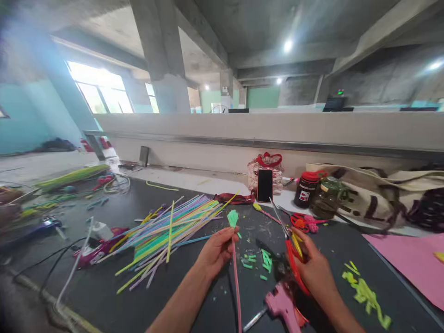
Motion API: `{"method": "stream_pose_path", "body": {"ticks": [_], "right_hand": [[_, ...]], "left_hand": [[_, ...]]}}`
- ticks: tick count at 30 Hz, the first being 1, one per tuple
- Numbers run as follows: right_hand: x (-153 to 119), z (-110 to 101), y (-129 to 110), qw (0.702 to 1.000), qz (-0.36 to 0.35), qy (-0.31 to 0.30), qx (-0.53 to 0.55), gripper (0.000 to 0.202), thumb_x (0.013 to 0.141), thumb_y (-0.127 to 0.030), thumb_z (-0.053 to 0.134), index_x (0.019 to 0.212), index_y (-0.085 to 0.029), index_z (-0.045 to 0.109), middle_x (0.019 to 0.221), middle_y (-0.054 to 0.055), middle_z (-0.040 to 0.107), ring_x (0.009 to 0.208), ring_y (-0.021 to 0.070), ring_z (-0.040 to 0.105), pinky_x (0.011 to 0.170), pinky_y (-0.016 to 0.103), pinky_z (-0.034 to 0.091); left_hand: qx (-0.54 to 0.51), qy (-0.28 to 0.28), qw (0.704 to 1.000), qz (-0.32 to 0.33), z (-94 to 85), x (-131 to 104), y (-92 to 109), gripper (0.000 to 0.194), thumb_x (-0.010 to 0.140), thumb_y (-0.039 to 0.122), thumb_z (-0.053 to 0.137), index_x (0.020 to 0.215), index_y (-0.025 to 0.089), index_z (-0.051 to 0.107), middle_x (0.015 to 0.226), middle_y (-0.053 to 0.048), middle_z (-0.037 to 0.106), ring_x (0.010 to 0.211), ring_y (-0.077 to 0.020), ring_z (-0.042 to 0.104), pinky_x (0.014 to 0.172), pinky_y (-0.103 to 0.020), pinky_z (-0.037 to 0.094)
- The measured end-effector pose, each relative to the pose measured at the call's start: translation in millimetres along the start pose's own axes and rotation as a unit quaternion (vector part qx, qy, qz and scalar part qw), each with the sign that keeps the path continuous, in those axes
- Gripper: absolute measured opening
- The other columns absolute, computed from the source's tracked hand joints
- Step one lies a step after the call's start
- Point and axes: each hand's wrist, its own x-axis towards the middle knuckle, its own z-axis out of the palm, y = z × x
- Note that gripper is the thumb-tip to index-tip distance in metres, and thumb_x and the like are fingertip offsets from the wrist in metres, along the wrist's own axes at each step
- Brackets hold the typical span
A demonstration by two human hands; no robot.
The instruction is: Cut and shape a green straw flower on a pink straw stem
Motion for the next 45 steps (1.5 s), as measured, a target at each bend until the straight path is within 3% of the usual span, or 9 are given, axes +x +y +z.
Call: {"method": "stream_pose_path", "body": {"ticks": [13, 18, 24, 35, 45], "right_hand": [[-1, 1, -16, 1.000, -0.015, 0.003, -0.012, 0.057, 0.069, -0.031, 0.060, 0.123, -0.023, 0.045, 0.113, 0.006, 0.062, 0.098, 0.0236, 0.060, 0.079, 0.030, 0.051], [-2, 5, -16, 1.000, -0.028, -0.004, -0.011, 0.054, 0.068, -0.028, 0.059, 0.121, -0.024, 0.046, 0.115, 0.004, 0.061, 0.104, 0.0224, 0.057, 0.082, 0.030, 0.049], [-5, 6, -20, 1.000, -0.023, -0.004, -0.019, 0.054, 0.067, -0.028, 0.060, 0.120, -0.025, 0.047, 0.103, 0.002, 0.067, 0.086, 0.0219, 0.065, 0.077, 0.031, 0.051], [-9, 6, -32, 0.999, -0.027, -0.023, 0.035, 0.055, 0.069, -0.028, 0.058, 0.122, -0.022, 0.043, 0.105, 0.005, 0.066, 0.095, 0.0212, 0.062, 0.078, 0.029, 0.051], [-8, 8, -28, 0.998, -0.028, -0.019, 0.052, 0.052, 0.070, -0.030, 0.060, 0.119, -0.022, 0.046, 0.122, 0.007, 0.055, 0.106, 0.0228, 0.055, 0.087, 0.031, 0.047]], "left_hand": [[0.016, -0.019, 0.999, -0.032, 9.0, -3, -2, 0.020, 0.066, 0.022, 0.067, 0.082, 0.010, 0.062, 0.058, 0.001, 0.058, 0.037, -0.0008, 0.043, 0.032, -0.011, 0.027], [0.002, -0.015, 0.999, -0.029, 8.6, -5, 0, 0.019, 0.063, 0.020, 0.069, 0.078, 0.011, 0.060, 0.055, 0.004, 0.055, 0.035, 0.0014, 0.039, 0.031, -0.009, 0.023], [0.014, -0.009, 1.000, -0.025, 10.0, -6, -1, 0.020, 0.058, 0.018, 0.072, 0.071, 0.012, 0.057, 0.052, 0.004, 0.055, 0.033, 0.0011, 0.038, 0.031, -0.009, 0.023], [0.064, -0.026, 0.998, -0.013, 14.4, -7, -6, 0.019, 0.053, 0.015, 0.066, 0.056, 0.014, 0.048, 0.044, 0.005, 0.051, 0.031, 0.0002, 0.035, 0.032, -0.012, 0.019], [0.099, -0.026, 0.995, -0.012, 15.2, -5, -12, 0.025, 0.055, 0.026, 0.072, 0.060, 0.014, 0.051, 0.046, 0.005, 0.051, 0.032, -0.0006, 0.034, 0.033, -0.014, 0.018]]}}
